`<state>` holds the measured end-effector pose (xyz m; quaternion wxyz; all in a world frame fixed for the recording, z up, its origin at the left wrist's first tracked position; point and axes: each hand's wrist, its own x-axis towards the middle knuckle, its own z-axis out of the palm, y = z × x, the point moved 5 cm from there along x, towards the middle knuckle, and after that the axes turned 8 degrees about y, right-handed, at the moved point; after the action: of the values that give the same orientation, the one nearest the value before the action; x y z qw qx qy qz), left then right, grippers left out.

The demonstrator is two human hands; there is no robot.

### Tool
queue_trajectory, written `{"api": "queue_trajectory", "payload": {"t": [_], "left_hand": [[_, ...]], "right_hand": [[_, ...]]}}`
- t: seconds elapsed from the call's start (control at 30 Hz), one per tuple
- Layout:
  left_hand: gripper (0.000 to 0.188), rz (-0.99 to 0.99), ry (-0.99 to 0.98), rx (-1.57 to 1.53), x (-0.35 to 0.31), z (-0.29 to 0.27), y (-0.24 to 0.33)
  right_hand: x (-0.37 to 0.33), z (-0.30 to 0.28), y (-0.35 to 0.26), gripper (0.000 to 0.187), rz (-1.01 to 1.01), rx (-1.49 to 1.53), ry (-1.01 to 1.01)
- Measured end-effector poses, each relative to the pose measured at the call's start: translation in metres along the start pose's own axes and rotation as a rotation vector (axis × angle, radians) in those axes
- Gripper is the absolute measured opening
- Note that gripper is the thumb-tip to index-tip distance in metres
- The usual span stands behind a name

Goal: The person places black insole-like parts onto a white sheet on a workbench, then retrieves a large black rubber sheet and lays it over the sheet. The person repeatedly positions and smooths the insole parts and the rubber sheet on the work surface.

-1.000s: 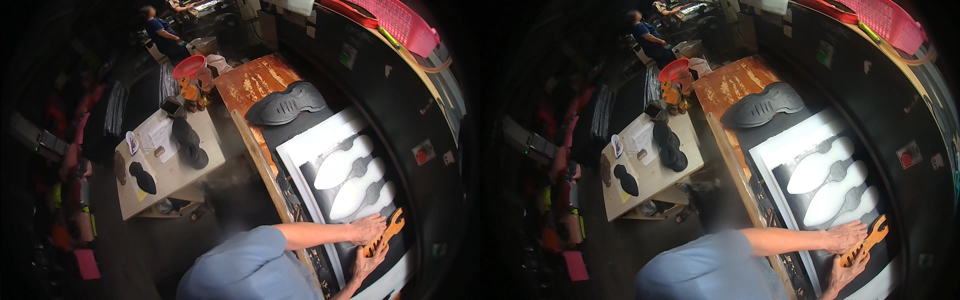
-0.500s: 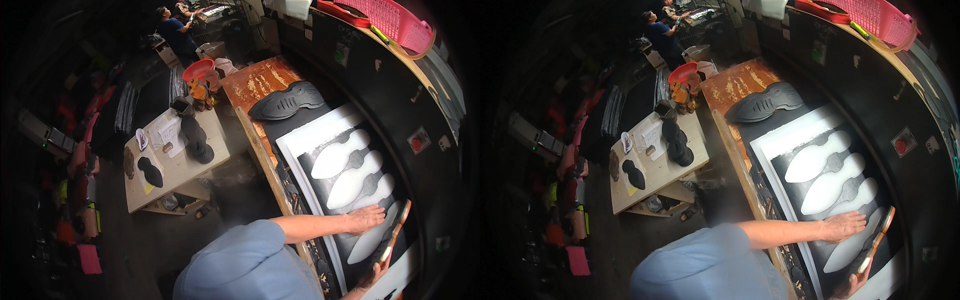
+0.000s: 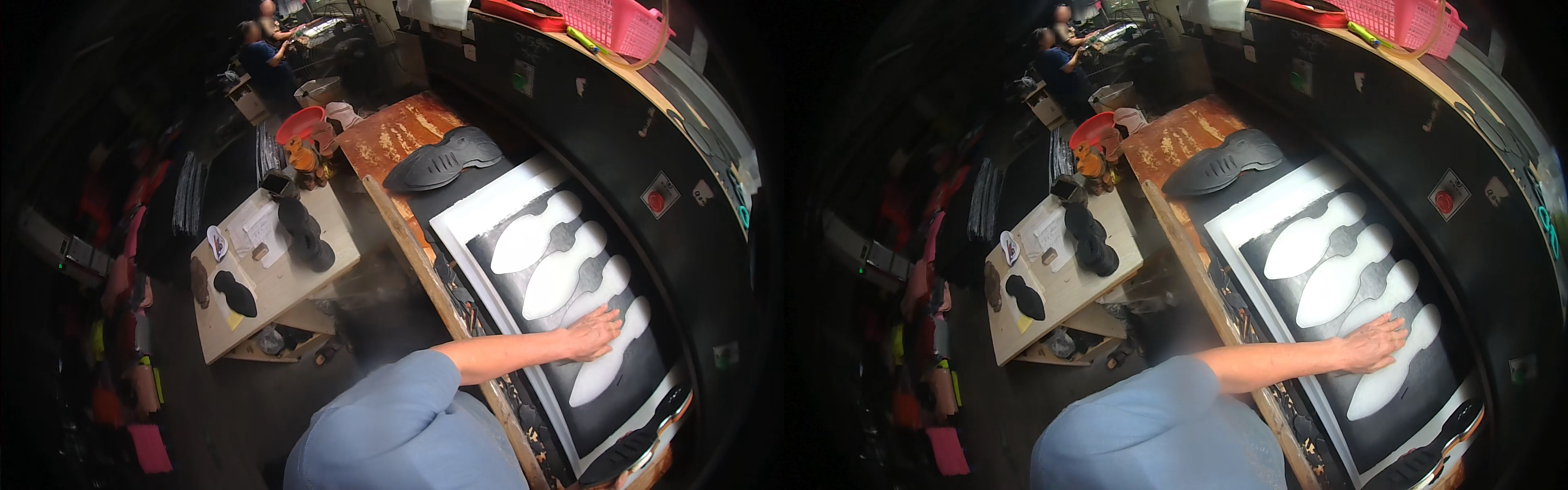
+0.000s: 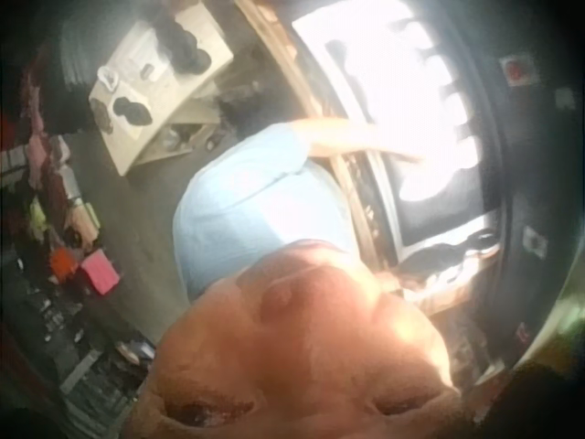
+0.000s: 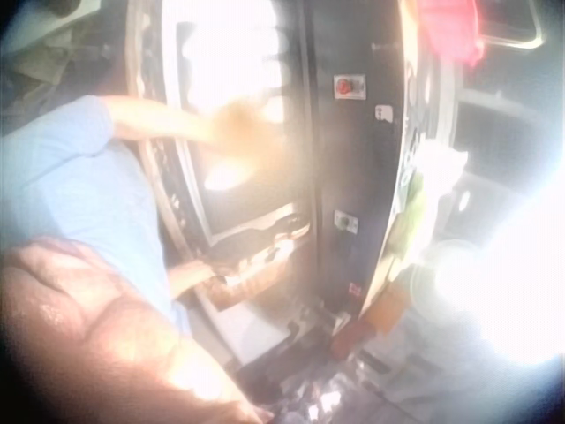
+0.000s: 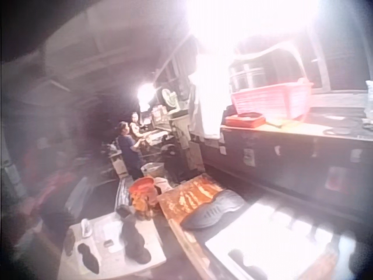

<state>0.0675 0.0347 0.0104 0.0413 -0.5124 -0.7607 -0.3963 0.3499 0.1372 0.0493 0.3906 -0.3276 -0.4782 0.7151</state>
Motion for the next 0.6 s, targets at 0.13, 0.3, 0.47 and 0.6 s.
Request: {"api": "queue_trajectory", "payload": {"t": [0.13,0.3,0.47,0.6], "left_hand": [[0.086,0.056,0.067,-0.299,-0.007,0.013,0.077],[0.131,0.258,-0.122,-0.804,-0.056,0.053,0.200],[0.095,0.252,-0.107,-0.888,-0.063,0.046,0.209],[0.058,0.210,-0.174,-0.986,-0.057,0.027,0.192]], "right_hand": [[-0.004,-0.002,-0.001,0.083,-0.012,-0.012,0.033],[-0.007,-0.003,0.000,0.083,-0.009,-0.008,0.050],[-0.008,-0.002,0.004,0.082,-0.002,0.004,0.056],[-0.012,-0.001,-0.002,0.082,-0.002,0.018,0.061]]}}
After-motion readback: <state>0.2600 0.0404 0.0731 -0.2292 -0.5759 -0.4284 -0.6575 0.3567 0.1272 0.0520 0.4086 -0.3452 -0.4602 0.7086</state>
